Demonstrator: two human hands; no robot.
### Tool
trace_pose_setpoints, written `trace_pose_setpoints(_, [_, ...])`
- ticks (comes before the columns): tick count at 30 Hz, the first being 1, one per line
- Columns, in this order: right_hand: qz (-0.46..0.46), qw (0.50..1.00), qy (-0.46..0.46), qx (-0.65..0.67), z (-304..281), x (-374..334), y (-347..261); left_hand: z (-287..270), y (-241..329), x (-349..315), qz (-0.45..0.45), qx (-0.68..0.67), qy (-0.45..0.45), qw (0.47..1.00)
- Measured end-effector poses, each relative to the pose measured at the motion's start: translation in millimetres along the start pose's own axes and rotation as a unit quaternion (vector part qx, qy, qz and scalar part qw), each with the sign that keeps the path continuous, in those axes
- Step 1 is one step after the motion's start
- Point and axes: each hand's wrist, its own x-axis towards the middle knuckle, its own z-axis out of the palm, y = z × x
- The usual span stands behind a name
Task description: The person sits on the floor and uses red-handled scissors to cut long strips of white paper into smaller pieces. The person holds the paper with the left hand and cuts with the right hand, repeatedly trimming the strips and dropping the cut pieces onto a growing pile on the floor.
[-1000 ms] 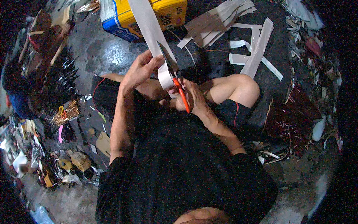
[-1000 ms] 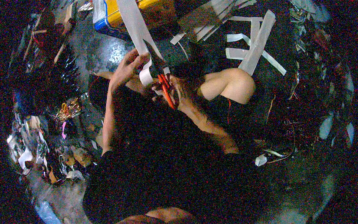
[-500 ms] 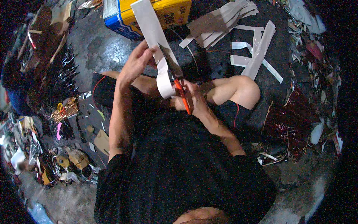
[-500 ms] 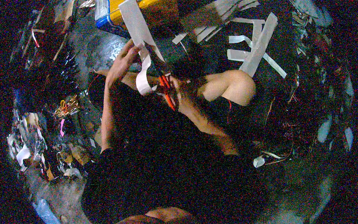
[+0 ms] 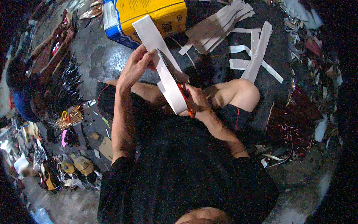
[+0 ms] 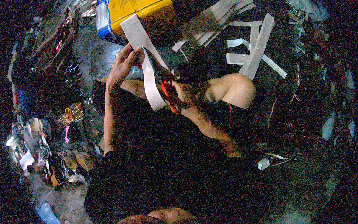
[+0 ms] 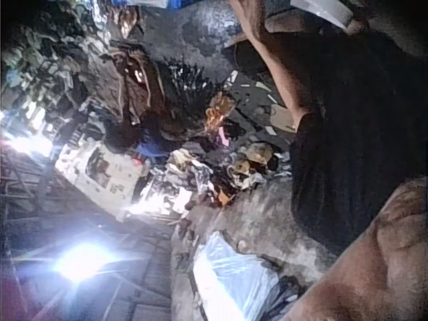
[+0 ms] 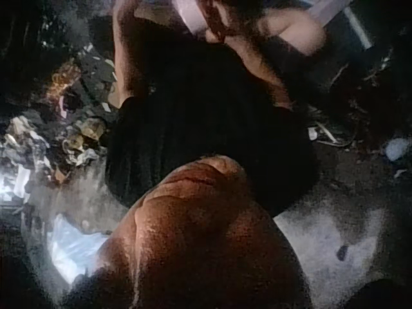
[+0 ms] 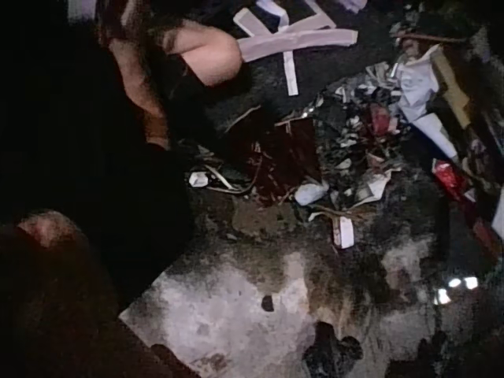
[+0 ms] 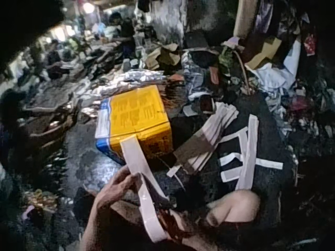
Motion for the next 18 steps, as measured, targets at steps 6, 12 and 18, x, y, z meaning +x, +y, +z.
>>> trace_pose_setpoints(6, [0.050,0.988,-0.034,0.143,-3.1,9.0,-21.5,12.5,9.3,-8.6,0.027,0.011,-0.026,0.999])
trace_pose_setpoints(12, [-0.104,0.994,-0.034,-0.030,-12.2,-1.9,-33.2,15.6,30.5,-10.5,0.031,-0.058,0.061,0.996])
trace_pose_setpoints(18, [-0.053,0.996,0.000,0.077,-9.4,-2.1,-27.8,10.4,35.6,-11.2,0.049,-0.016,-0.040,0.998])
